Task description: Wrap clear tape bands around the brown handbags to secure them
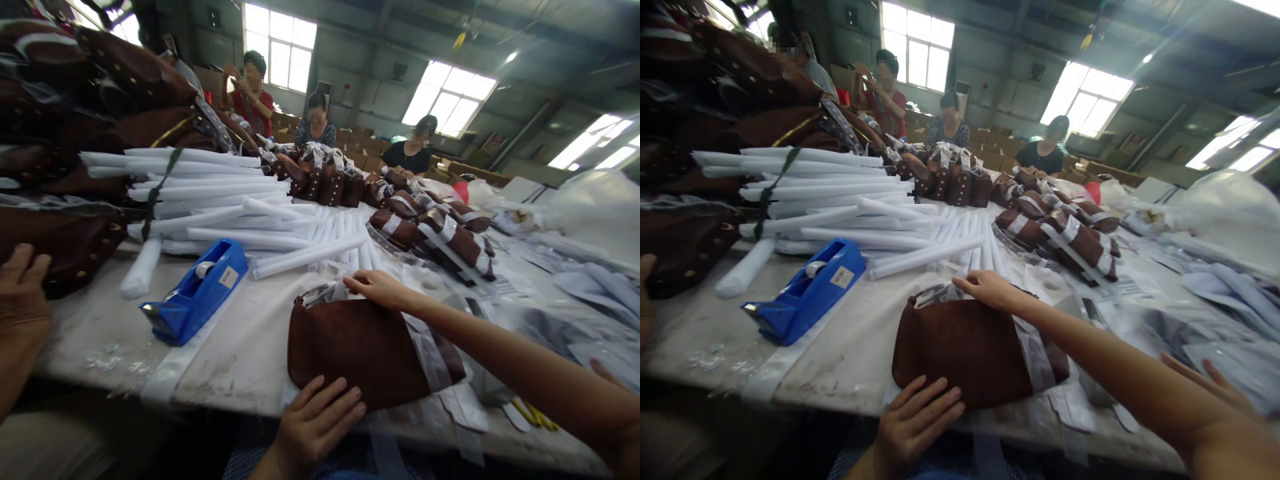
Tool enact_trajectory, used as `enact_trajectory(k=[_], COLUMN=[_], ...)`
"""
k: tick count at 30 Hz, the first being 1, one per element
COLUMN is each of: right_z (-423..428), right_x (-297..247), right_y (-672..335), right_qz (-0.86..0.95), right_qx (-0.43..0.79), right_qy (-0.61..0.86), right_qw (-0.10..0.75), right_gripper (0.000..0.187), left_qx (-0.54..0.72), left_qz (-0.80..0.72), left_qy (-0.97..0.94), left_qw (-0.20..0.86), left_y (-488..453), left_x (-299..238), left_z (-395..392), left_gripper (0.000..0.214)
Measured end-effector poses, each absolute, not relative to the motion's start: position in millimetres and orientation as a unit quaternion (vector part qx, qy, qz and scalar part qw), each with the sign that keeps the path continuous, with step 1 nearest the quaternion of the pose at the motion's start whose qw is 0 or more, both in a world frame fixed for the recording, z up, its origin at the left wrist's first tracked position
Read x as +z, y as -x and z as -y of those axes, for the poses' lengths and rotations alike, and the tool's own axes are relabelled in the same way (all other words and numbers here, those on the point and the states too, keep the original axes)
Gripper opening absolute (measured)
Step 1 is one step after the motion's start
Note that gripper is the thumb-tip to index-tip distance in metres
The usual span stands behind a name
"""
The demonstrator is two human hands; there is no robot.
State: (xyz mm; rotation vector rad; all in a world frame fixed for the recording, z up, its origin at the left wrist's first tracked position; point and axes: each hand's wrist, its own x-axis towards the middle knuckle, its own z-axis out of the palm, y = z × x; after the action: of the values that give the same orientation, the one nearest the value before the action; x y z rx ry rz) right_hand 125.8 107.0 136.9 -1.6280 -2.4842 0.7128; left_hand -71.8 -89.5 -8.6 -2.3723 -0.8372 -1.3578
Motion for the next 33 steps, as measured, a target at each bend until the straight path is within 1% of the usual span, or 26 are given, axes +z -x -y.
enact_trajectory(k=[2,4,7,10,12,16,21,23,25,28,30,33], right_z=[-103,-102,-106,-112,-117,-126,-134,-132,-129,-125,-123,-117], right_x=[139,138,130,119,114,111,107,105,103,102,104,110], right_y=[-122,-116,-104,-96,-95,-98,-97,-94,-91,-88,-89,-94], right_qz=[0.817,0.822,0.830,0.830,0.835,0.845,0.841,0.827,0.788,0.718,0.700,0.689], right_qx=[0.232,0.231,0.205,0.218,0.231,0.261,0.347,0.404,0.487,0.588,0.610,0.611], right_qy=[0.527,0.520,0.519,0.513,0.500,0.467,0.415,0.391,0.376,0.367,0.363,0.366], right_qw=[0.009,-0.008,-0.023,-0.023,-0.025,-0.031,-0.012,0.005,0.028,0.060,0.080,0.136], right_gripper=[0.071,0.068,0.053,0.032,0.027,0.029,0.034,0.038,0.042,0.055,0.061,0.054], left_qx=[-0.468,-0.470,-0.483,-0.481,-0.471,-0.463,-0.461,-0.459,-0.456,-0.457,-0.457,-0.448], left_qz=[0.290,0.292,0.297,0.296,0.292,0.286,0.272,0.266,0.261,0.269,0.279,0.287], left_qy=[0.823,0.823,0.816,0.817,0.824,0.831,0.835,0.838,0.841,0.839,0.837,0.840], left_qw=[0.138,0.129,0.114,0.112,0.115,0.119,0.124,0.126,0.130,0.122,0.111,0.103], left_y=[72,71,71,72,75,80,85,85,85,84,83,82], left_x=[-8,-8,-7,-7,-8,0,21,26,28,23,17,10], left_z=[90,90,90,91,91,91,91,93,94,97,99,101], left_gripper=[0.035,0.035,0.034,0.033,0.033,0.031,0.030,0.028,0.027,0.026,0.028,0.031])
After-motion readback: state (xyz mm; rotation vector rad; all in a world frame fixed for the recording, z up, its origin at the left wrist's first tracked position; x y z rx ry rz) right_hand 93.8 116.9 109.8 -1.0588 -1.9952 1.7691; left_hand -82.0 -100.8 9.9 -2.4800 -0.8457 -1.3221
